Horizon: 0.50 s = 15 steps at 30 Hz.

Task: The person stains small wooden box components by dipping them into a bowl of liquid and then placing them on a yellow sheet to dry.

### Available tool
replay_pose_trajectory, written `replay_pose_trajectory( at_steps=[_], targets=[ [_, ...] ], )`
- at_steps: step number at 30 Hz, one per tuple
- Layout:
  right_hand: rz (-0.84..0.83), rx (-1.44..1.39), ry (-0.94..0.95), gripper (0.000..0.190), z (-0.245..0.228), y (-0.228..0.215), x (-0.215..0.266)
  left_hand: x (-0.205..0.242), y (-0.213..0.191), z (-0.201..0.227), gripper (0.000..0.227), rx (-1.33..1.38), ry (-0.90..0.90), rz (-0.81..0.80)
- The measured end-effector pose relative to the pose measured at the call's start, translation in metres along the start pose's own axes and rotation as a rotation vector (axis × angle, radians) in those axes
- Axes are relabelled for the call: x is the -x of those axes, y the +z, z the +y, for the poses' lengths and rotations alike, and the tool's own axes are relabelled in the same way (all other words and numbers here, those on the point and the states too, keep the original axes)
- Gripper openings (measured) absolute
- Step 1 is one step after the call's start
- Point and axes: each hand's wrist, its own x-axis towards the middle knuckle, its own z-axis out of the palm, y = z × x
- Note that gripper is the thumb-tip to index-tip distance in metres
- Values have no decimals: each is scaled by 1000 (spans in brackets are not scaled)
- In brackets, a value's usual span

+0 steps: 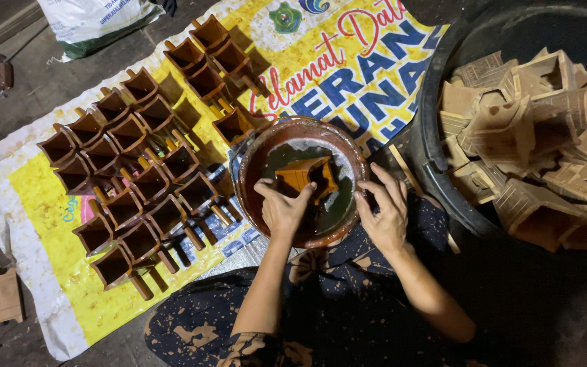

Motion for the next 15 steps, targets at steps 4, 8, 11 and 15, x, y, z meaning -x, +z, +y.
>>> replay_pose_trajectory(
  at_steps=[4,8,11,15],
  targets=[
    [-11,8,-25,18,0,4,3,-2,4,-2,91,-44,-1,6],
    [-44,-11,15,16,12,13,9,0,0,1,94,-42,-1,5],
    [-89,-137,117,18,24,20,5,9,-13,8,94,-9,-16,24],
    [-158,-285,265,22,19,30,-14,2,-20,-11,92,166,22,47]
  ],
)
